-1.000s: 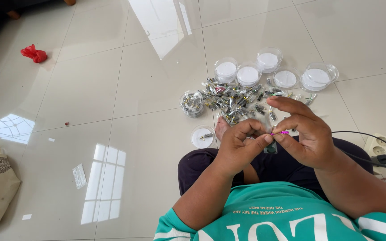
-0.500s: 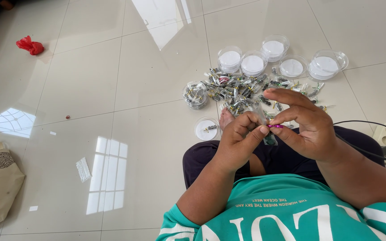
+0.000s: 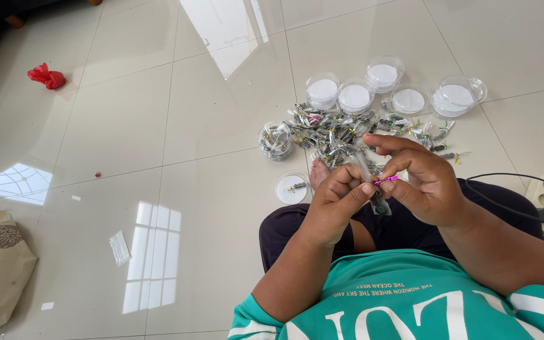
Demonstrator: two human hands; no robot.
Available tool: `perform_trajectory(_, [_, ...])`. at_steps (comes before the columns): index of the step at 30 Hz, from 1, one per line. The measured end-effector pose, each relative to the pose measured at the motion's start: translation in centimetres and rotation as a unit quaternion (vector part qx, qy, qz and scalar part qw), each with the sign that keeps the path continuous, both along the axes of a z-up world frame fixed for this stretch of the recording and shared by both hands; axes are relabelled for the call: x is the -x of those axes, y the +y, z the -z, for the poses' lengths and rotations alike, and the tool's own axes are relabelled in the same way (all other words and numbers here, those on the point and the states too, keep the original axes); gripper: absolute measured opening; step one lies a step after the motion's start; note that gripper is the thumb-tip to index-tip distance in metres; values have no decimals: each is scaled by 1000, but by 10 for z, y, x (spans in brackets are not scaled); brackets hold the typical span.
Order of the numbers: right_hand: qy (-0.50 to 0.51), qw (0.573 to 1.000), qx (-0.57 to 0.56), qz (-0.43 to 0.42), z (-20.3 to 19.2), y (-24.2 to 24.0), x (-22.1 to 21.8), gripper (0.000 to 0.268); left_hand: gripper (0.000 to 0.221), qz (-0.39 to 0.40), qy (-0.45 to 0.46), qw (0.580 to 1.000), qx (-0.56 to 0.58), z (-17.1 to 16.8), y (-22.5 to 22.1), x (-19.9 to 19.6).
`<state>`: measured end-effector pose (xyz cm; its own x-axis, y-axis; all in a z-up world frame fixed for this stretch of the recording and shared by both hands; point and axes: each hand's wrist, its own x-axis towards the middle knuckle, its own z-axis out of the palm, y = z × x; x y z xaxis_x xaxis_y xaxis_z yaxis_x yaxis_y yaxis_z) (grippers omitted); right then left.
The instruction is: Packaging small components into clear plastic containers while sitting on the floor.
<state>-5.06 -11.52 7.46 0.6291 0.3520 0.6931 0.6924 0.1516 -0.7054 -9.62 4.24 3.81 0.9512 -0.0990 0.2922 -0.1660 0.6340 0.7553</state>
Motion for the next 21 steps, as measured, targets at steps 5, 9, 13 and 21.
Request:
perform_trajectory(5, [12, 1000, -12, 12, -3, 3, 4, 13, 5, -3, -10, 1000, -12, -2, 0, 0])
perform_trajectory(9, [12, 999, -19, 24, 0, 5, 5, 13, 6, -7, -10, 1000, -16, 2, -2, -2])
perform_trajectory(13, [3, 1000, -4, 21, 3, 2, 2, 12, 6, -30, -23, 999, -19, 10, 2, -2])
perform_trajectory(21, [-21, 999, 16, 25, 2, 3, 0, 14, 6, -31, -37, 998, -30, 13, 3, -3])
